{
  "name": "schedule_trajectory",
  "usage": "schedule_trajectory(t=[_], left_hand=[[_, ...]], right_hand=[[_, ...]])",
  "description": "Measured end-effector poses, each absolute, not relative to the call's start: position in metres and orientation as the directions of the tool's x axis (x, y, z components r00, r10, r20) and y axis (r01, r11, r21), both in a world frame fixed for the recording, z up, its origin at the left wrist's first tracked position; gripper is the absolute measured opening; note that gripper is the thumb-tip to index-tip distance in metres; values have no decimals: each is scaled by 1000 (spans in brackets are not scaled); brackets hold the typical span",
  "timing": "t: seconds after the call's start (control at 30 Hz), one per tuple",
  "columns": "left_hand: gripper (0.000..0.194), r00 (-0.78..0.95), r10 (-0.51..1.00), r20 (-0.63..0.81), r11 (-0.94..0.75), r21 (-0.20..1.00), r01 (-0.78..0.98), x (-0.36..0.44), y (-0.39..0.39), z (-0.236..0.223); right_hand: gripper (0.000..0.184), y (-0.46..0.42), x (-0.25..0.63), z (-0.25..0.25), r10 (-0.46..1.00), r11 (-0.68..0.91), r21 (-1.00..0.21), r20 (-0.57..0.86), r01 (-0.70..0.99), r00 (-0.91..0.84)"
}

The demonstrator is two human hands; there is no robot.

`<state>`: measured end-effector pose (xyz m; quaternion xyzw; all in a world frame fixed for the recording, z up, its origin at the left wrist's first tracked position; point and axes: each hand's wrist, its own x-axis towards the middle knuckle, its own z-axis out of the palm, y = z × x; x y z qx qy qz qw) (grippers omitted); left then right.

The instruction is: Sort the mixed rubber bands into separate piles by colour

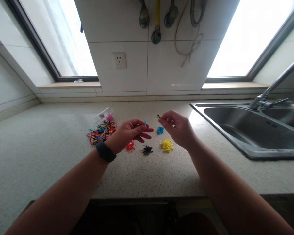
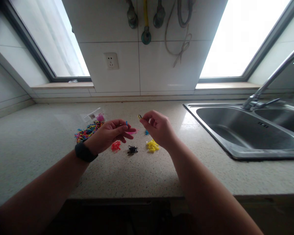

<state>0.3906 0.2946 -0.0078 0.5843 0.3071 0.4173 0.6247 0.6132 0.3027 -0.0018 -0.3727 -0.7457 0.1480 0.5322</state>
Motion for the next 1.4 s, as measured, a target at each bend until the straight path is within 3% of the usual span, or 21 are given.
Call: schedule_trajectory(t=[0.53, 0.8, 0.93, 1.07, 1.2, 1.27, 1.4], left_hand=[[23, 456, 884, 101, -53, 992, -115, 390, 296, -9], [26, 439, 871, 218, -298, 947, 121, 392, 302, -19], [25, 468, 837, 284, -472, 807, 355, 401, 311, -14], [20, 589, 744, 314, -657, 499, 565, 421, 329, -1], [18, 647, 707, 286, -706, 236, 668, 442, 351, -3], [19, 656, 707, 262, -704, 180, 687, 450, 361, -10], [22, 641, 724, 256, -688, 186, 702, 456, 371, -21]], right_hand=[[10, 305, 613, -2, 717, 675, -621, 680, 398, -154], [11, 315, 619, -6, 731, 661, -662, 674, 353, -106], [13, 322, 626, -6, 730, 649, -673, 682, 354, -43], [14, 329, 633, -7, 720, 623, -674, 692, 397, 45], [15, 335, 638, -9, 725, 598, -681, 684, 423, 78], [16, 338, 640, -11, 731, 586, -684, 677, 434, 80], [17, 342, 642, -15, 743, 583, -688, 667, 432, 60]])
